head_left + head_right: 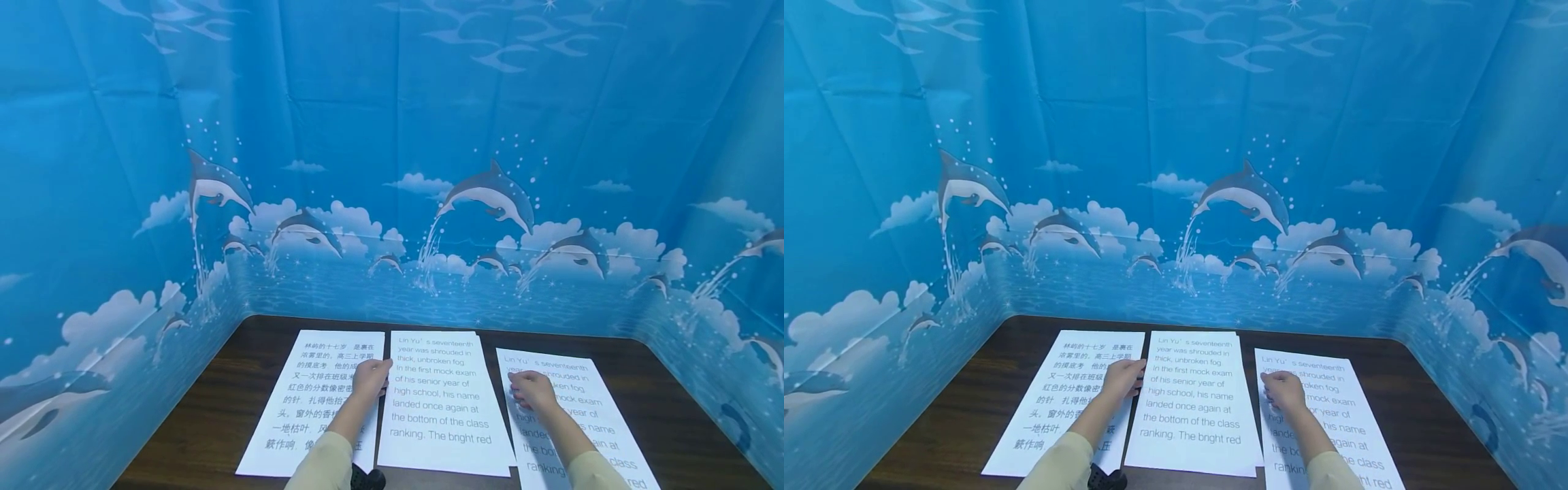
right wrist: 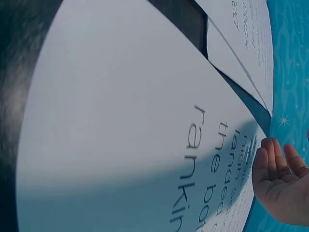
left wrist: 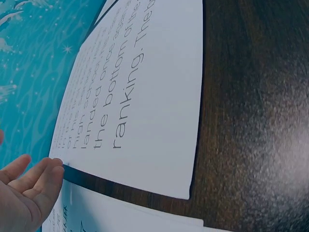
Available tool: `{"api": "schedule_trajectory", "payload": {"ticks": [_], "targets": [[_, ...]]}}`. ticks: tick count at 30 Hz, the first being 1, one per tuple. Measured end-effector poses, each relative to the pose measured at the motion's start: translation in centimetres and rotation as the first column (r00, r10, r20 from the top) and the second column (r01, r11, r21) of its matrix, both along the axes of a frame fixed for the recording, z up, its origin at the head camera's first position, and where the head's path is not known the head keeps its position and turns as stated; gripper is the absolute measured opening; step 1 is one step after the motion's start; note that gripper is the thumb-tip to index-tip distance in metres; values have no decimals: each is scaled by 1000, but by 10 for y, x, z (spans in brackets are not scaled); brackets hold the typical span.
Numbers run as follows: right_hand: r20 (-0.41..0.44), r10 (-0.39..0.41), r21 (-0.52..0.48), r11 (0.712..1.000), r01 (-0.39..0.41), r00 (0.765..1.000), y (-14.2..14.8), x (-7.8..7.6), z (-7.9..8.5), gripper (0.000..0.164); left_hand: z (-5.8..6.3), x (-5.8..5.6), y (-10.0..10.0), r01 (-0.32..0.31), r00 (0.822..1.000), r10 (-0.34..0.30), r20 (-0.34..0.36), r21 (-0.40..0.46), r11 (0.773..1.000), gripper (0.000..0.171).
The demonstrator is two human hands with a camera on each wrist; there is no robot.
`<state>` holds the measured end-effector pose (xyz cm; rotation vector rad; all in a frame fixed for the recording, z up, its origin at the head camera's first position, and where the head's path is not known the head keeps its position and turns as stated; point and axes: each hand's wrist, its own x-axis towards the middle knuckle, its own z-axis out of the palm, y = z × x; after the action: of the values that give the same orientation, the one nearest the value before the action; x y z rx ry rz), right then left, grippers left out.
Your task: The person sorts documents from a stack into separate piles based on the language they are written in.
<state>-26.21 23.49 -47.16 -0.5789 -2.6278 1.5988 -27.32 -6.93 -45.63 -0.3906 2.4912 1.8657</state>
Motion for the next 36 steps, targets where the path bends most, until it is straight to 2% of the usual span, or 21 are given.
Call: {"api": "schedule_trajectory", "payload": {"ticks": [2, 4, 12, 14, 17, 19, 22, 24, 26, 27, 30, 32, 36], "targets": [[6, 17, -38, 999, -16, 1000, -6, 8, 13, 42, -1, -1, -1, -15, 1000, 15, 3, -13, 1000, 38], [10, 25, -50, 998, -25, 1000, -10, 11, 16, 42, -2, -1, -2, -26, 1000, 26, -1, -28, 999, 34], [42, -10, -67, 998, 12, 999, -20, 13, 15, 41, -1, 2, -3, -41, 999, 42, 14, -27, 999, 30], [36, -5, -70, 997, 7, 999, -21, 12, 13, 42, -4, 1, -4, -43, 999, 44, 22, -27, 999, 31], [29, 6, -89, 996, -3, 1000, -23, 12, 12, 43, -14, -6, -4, -44, 998, 46, 32, -55, 998, 32], [23, 22, -96, 995, -20, 999, -23, 12, 12, 44, -28, -16, -6, -35, 999, 38, 31, -75, 997, 33], [36, 17, -109, 994, -13, 999, -24, 12, 13, 43, -33, -19, -5, -49, 998, 52, 40, -87, 995, 30], [39, 20, -113, 994, -16, 999, -24, 12, 13, 42, -29, -17, -4, -57, 997, 60, 51, -67, 996, 29], [40, 19, -124, 992, -13, 999, -25, 12, 12, 42, -15, -7, -2, -71, 995, 74, 66, -47, 996, 28], [39, 17, -127, 992, -12, 999, -25, 12, 11, 41, -11, -4, -2, -71, 995, 73, 62, -34, 997, 28], [35, 18, -130, 991, -13, 999, -26, 11, 10, 41, -9, -1, -2, -61, 995, 62, 74, -14, 998, 28], [37, 16, -133, 991, -11, 999, -27, 11, 8, 41, -16, -6, -3, -51, 996, 52, 77, -22, 998, 29], [38, 10, -134, 991, -5, 999, -29, 12, 9, 40, -44, -25, -5, -50, 996, 54, 70, -45, 998, 31]]}}
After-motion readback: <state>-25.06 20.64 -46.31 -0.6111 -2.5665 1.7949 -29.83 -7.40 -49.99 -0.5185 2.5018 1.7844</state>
